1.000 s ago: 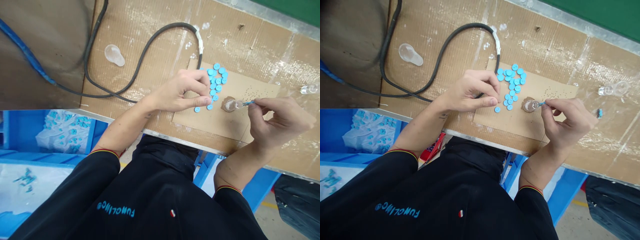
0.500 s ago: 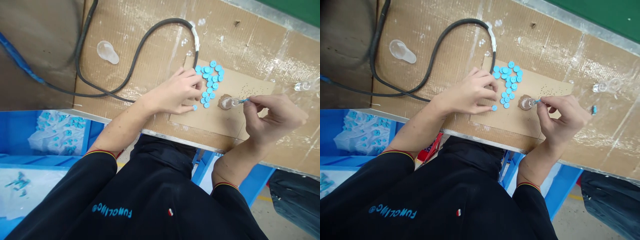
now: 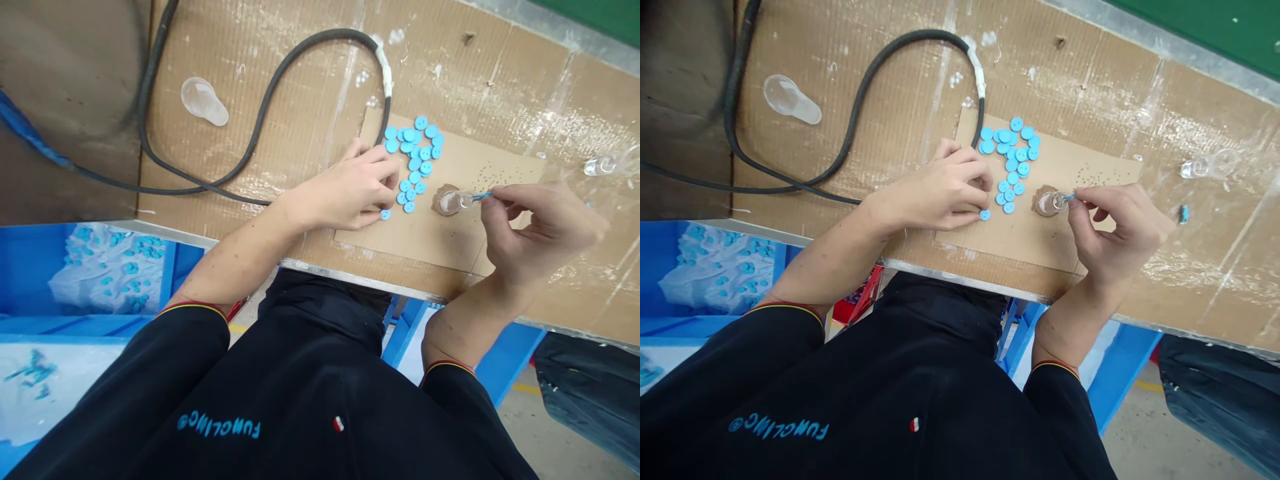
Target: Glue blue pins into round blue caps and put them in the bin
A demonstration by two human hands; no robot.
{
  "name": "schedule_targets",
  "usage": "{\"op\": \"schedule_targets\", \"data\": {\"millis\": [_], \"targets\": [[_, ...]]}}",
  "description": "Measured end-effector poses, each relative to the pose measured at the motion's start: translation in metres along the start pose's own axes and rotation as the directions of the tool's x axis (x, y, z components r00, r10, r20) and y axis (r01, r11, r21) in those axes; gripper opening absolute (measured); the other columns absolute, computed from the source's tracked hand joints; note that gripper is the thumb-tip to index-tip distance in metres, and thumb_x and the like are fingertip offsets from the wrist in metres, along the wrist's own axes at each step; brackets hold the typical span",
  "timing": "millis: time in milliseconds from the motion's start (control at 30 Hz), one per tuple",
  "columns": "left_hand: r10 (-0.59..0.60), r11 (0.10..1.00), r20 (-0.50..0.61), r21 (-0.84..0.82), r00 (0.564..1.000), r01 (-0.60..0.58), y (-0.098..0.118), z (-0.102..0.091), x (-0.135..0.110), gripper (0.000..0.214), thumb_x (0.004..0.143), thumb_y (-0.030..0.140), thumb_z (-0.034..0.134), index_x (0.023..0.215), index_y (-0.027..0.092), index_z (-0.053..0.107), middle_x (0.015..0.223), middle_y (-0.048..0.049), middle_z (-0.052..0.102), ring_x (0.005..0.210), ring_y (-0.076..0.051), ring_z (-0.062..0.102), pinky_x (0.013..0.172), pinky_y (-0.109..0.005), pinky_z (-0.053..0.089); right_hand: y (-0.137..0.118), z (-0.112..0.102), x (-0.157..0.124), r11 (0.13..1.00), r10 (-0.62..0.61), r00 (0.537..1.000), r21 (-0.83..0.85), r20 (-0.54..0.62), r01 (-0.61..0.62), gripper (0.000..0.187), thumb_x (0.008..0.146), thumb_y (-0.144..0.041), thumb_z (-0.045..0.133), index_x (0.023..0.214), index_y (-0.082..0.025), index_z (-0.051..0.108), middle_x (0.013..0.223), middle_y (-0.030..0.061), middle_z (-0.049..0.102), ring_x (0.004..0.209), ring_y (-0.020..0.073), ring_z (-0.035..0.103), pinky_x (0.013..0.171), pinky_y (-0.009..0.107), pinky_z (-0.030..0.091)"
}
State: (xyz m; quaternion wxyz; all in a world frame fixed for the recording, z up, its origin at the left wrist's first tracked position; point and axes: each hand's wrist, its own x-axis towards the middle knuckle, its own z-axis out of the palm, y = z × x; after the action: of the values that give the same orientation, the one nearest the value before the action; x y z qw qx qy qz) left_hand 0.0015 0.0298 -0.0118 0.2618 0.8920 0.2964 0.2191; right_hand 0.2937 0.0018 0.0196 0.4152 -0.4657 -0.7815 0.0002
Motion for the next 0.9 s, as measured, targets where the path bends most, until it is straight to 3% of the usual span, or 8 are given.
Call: {"op": "schedule_targets", "data": {"millis": [900], "targets": [[-0.001, 1.000, 0.009, 0.022, 1.000, 0.001, 0.0022, 0.0001, 0.0010, 0.014, 0.088, 0.019, 0.063, 0.083, 0.026, 0.074, 0.109, -0.0087, 0.072, 0.119, -0.033, 0.061, 0.098, -0.055, 0.042, 0.0013, -0.0004, -0.0004, 1.000, -0.028, 0.999, 0.006, 0.018, 0.028, 0.006, 0.086, -0.018, 0.073, 0.085, -0.024, 0.074, 0.068, -0.0047, 0.071, 0.056, 0.0109, 0.061, 0.055, 0.025, 0.045]]}}
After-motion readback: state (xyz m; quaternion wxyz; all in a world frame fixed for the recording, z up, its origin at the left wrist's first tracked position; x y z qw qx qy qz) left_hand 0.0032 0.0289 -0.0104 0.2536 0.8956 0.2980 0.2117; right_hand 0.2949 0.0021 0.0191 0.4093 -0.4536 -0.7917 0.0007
